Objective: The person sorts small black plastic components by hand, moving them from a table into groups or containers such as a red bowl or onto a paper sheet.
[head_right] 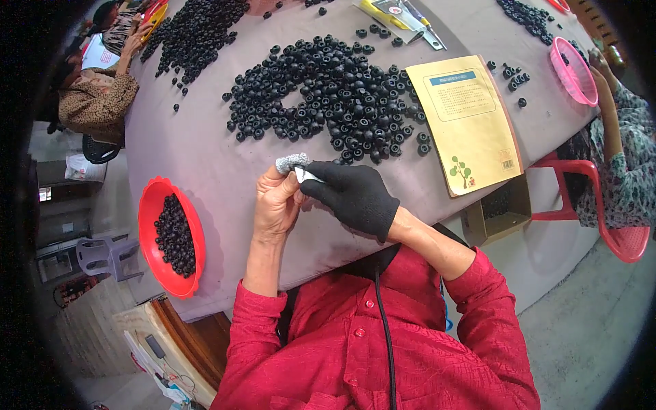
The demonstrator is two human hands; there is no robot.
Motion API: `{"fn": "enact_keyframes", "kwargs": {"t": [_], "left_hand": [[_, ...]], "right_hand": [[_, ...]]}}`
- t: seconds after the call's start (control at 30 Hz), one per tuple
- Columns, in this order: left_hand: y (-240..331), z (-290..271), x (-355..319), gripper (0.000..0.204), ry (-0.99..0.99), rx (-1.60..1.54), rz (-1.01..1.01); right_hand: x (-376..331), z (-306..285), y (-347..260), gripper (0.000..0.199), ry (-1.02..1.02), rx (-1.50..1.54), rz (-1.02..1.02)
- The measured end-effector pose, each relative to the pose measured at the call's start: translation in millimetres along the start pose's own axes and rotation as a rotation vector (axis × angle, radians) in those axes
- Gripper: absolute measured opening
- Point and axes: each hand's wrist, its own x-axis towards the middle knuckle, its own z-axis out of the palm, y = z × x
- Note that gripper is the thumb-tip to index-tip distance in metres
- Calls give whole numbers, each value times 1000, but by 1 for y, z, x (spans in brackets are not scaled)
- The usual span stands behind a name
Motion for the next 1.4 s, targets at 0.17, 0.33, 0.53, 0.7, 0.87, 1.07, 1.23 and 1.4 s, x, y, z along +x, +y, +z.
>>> {"fn": "enact_keyframes", "kwargs": {"t": [0.17, 0.33, 0.53, 0.7, 0.87, 1.07, 1.23, 1.4], "left_hand": [[1, 1, 0, 19, 20, 25, -5], [2, 8, 1, 18, 27, 66, -39], [5, 3, -2, 18, 32, 148, -22], [1, 8, 3, 19, 3, 52, 14], [-1, 9, 4, 18, -81, 17, 23], [-3, 6, -2, 18, -38, 100, 41], [0, 7, -14, 18, -8, 135, 111], [35, 16, -57, 20, 283, 451, 340]], "right_hand": [[0, 1, 2, 27, -2, 29, 10], [-3, 0, 5, 26, 48, 12, -56], [3, 0, 0, 24, -17, 119, -29], [0, -4, -3, 30, -31, 124, 53], [-4, -5, 3, 30, 114, 14, -20], [-5, -3, 7, 33, 83, 95, 6], [-7, -2, 5, 36, 83, -32, -46], [-10, -3, 2, 32, 96, -77, 10]]}}
